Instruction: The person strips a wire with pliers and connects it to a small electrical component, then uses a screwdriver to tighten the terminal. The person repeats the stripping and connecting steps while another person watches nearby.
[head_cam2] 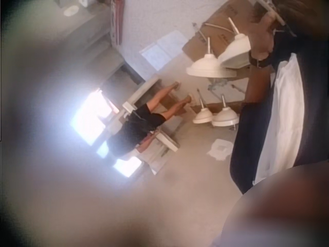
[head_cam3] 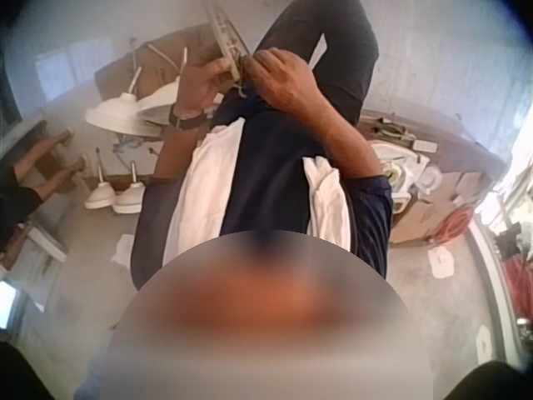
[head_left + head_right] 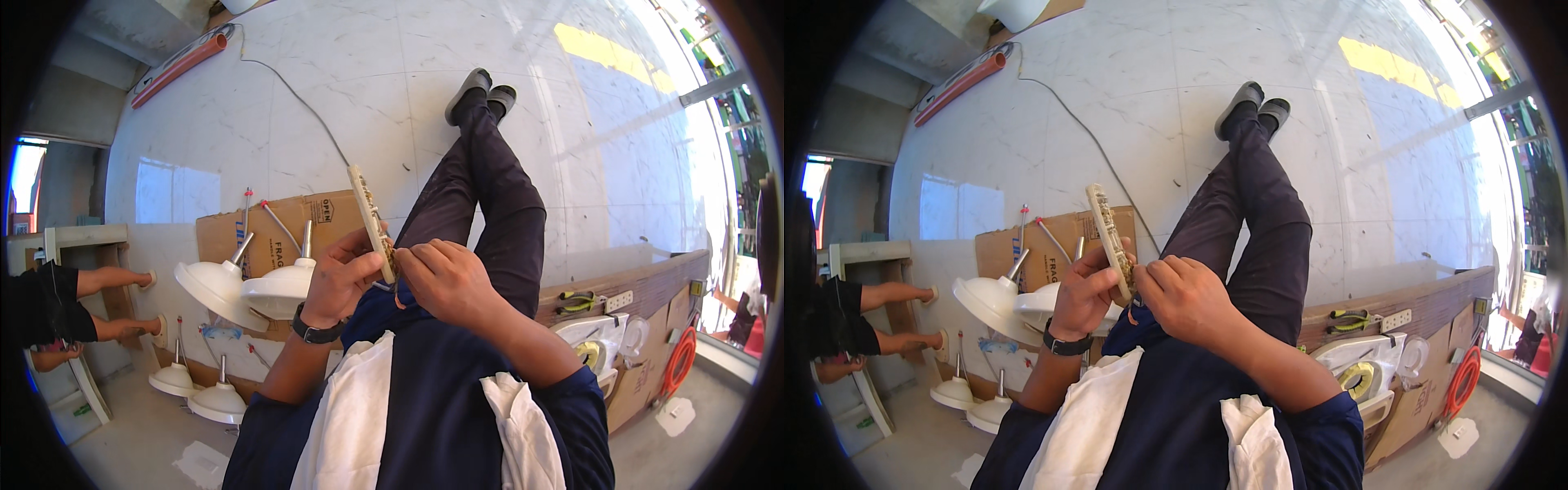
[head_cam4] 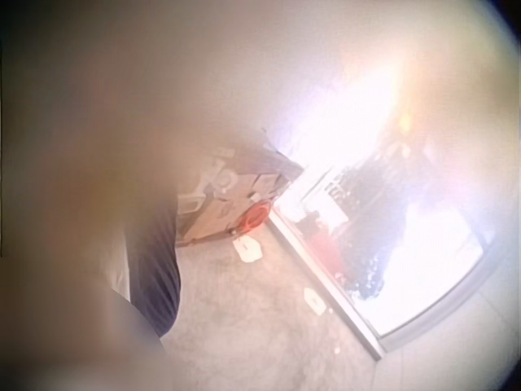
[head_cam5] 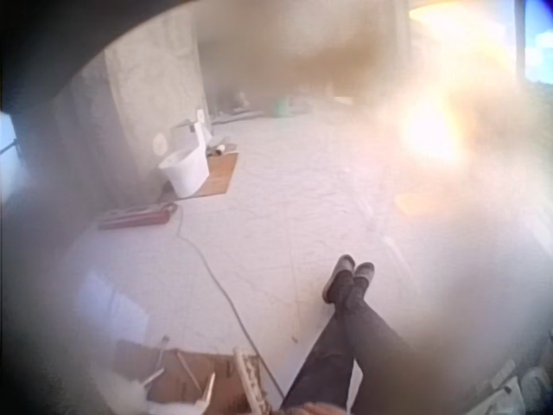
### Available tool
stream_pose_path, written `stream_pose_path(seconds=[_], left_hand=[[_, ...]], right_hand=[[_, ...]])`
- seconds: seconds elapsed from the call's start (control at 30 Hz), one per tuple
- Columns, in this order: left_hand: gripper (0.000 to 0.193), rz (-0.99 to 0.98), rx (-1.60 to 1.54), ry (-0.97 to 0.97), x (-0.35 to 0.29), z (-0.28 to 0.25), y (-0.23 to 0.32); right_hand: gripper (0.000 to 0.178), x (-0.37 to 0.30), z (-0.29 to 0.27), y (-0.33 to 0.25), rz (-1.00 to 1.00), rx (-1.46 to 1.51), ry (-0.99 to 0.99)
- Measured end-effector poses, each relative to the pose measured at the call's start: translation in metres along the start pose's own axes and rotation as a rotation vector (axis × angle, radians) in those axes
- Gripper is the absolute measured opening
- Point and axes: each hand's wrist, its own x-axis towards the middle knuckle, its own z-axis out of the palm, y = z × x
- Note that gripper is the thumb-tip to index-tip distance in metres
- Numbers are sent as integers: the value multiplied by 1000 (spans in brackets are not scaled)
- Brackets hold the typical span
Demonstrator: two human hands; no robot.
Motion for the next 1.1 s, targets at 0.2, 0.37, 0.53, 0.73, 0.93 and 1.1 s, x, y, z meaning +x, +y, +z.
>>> stream_pose_path(seconds=[0.2,0.37,0.53,0.73,0.93,1.1], left_hand=[[56,-1,-23,-15,0,-3,-2],[51,-5,-49,-115,8,-9,-1],[48,2,-38,-85,6,-10,0],[46,-7,-18,-65,6,-11,1],[45,-37,-38,-127,11,-12,1],[45,-29,-82,-94,11,-13,-1]], right_hand=[[28,-2,4,9,27,117,6],[21,3,7,54,709,1120,-284],[21,-8,42,64,942,1834,-260],[17,-20,61,58,1086,1935,-197],[16,-15,56,53,1265,1958,-205],[16,-14,30,33,995,1262,-32]])
